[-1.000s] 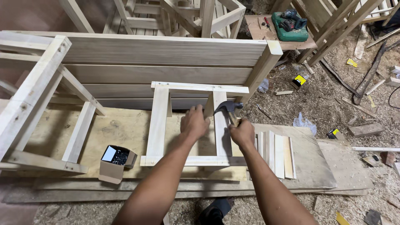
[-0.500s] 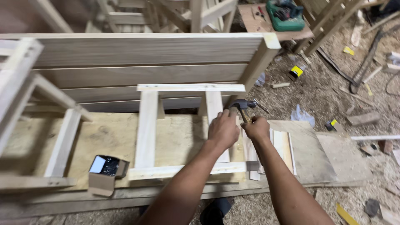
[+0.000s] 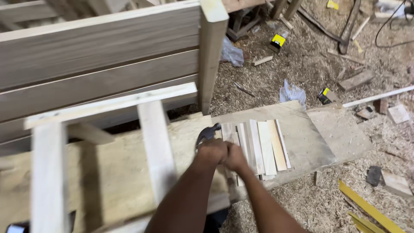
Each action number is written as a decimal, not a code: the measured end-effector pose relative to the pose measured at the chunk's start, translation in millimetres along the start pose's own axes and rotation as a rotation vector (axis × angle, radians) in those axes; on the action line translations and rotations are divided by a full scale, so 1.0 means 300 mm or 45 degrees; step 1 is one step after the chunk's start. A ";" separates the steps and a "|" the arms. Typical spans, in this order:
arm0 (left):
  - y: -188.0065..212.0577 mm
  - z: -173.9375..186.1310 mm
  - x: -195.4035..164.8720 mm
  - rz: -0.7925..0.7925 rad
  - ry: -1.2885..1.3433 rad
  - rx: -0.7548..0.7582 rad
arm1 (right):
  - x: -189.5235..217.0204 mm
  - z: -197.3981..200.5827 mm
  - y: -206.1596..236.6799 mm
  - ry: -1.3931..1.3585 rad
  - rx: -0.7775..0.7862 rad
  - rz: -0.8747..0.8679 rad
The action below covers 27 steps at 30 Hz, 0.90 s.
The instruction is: The person assembles a small wooden frame by hand, using a hammer to drive nails into pre-drilled holes. They repeatedly pick up nails from a small box, position them, and hammer them into the frame while holding the pieces together.
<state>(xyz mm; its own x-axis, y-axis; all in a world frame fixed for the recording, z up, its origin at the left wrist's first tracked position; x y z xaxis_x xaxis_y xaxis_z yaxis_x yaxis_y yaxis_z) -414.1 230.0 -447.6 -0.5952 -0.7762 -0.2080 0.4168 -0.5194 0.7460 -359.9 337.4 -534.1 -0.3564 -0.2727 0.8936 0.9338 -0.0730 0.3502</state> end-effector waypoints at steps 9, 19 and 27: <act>-0.316 -0.162 0.064 0.241 0.279 0.013 | -0.301 -0.161 -0.140 0.082 -0.240 0.065; -0.327 -0.166 0.148 0.372 0.394 -0.089 | -0.386 -0.215 -0.149 0.396 -0.155 -0.070; -0.124 0.004 0.127 0.312 0.591 -0.245 | -0.242 -0.108 -0.190 0.736 -0.035 0.038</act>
<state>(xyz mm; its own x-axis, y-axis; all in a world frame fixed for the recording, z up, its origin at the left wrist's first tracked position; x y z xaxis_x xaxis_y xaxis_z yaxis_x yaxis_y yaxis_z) -453.3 220.2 -482.5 -0.1180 -0.9357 -0.3325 0.6489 -0.3261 0.6875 -386.2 330.3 -628.1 -0.2623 -0.7541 0.6021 0.9465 -0.0795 0.3128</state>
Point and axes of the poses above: each hand's wrist, its own y-axis away from the middle knuckle, its own z-axis out of the back of the hand, x = y × z, the point moved 2 cm from there along -y, towards the middle knuckle, and after that the axes turned 11 degrees about -y, right-handed, at the moved point
